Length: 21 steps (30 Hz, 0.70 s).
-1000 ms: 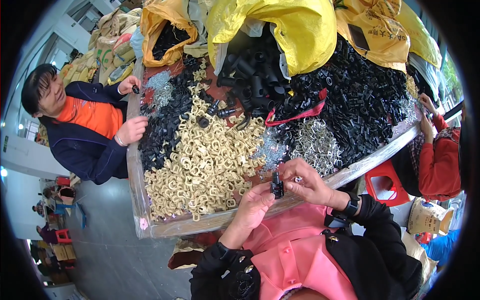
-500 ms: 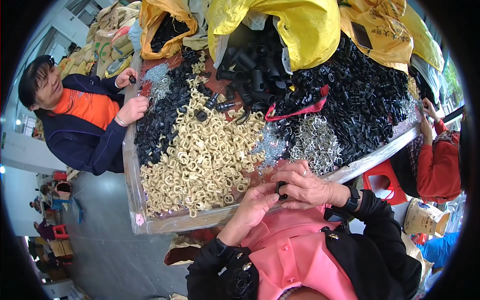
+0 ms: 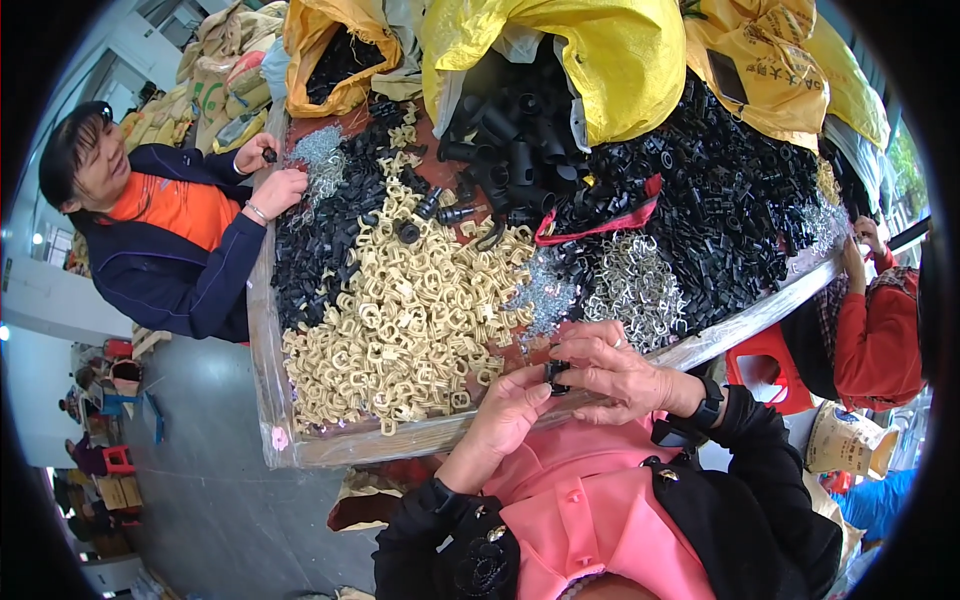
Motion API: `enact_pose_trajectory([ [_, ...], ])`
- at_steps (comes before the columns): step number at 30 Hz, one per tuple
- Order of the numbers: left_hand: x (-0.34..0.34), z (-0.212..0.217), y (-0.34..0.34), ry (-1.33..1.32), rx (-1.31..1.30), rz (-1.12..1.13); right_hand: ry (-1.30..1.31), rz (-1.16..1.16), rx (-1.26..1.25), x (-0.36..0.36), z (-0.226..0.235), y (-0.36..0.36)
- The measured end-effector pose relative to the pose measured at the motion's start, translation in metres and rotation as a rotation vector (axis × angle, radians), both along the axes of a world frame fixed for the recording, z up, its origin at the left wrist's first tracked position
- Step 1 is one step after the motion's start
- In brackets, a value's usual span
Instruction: The person assembles components by hand, picking up a black plastic housing and inserting a small metal clip followed by a larger black plastic piece. They repeat this process, handling one assembly at a time from the various piles of parts on the table.
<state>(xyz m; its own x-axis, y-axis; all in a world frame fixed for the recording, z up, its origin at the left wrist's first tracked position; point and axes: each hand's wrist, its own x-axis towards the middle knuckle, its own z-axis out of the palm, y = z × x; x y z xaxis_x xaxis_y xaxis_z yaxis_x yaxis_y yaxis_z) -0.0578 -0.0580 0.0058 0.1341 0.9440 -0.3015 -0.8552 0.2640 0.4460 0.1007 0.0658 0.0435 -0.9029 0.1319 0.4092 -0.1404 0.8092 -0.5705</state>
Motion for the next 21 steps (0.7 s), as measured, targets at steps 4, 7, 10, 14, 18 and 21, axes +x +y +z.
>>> enact_pose_trajectory([
  [4,-0.001,0.000,0.000,0.022,0.012,0.009,-0.076,-0.003,0.131,0.000,0.001,-0.001],
  [7,0.002,-0.003,0.000,0.035,-0.037,0.035,-0.062,-0.012,0.066,0.001,0.005,-0.001],
  [10,0.006,0.003,0.001,0.080,0.000,0.062,-0.002,-0.070,-0.010,0.007,0.011,0.001],
  [14,0.014,0.006,0.001,0.154,0.065,0.108,0.032,-0.193,-0.249,0.019,0.009,0.004],
  [18,0.019,0.009,-0.001,0.285,0.110,0.113,-0.099,-0.201,-0.609,0.023,-0.004,0.005],
  [21,0.022,0.014,0.000,0.353,0.138,0.104,-0.091,-0.136,-0.731,0.020,-0.011,0.004],
])
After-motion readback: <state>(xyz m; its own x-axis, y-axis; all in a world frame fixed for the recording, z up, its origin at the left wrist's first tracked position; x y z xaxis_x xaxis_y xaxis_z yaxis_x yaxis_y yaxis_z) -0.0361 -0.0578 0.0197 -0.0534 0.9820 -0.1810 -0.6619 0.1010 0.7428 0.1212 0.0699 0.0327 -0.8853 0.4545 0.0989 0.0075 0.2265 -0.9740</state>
